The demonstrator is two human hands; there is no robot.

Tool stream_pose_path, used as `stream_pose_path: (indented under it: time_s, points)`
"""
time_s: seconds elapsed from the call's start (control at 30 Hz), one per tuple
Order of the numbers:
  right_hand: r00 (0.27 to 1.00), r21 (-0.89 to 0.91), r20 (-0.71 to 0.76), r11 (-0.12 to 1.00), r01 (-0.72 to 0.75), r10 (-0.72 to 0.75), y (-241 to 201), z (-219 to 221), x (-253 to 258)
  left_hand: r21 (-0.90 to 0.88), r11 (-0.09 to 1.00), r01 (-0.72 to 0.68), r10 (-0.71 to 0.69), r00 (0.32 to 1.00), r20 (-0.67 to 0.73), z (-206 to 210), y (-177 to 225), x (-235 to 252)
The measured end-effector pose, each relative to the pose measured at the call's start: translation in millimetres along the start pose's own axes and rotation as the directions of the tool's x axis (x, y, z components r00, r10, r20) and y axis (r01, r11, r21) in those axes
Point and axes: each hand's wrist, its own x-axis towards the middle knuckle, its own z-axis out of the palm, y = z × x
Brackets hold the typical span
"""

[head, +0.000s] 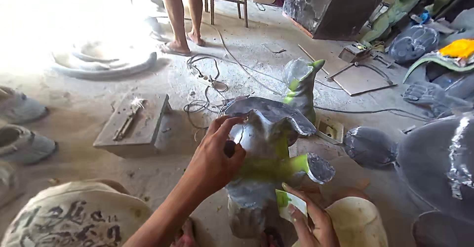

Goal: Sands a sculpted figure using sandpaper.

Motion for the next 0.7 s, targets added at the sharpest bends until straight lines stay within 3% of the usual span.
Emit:
stream_pose_path:
  time_s: [0.2,0.43,0.7]
  points:
    - [1.000,0.104,-0.005,0.994,0.014,-0.014,6.5,45.9,17.1,-0.013,1.000,0.005,-0.006,0.998,-0.065,-3.6,-7.7,-32.3]
    - [0.996,0.249,-0.076,0.968,-0.018,0.038,-8.3,56.9,14.4,-0.049,0.998,-0.030,0.024,0.993,-0.118,-0.8,1.9,-70.6]
    - [0.995,0.382,-0.075,0.924,-0.033,0.067,-11.1,68.0,-29.7,0.047,0.999,0.001,-0.004,0.998,0.070,-18.6,22.9,-116.2]
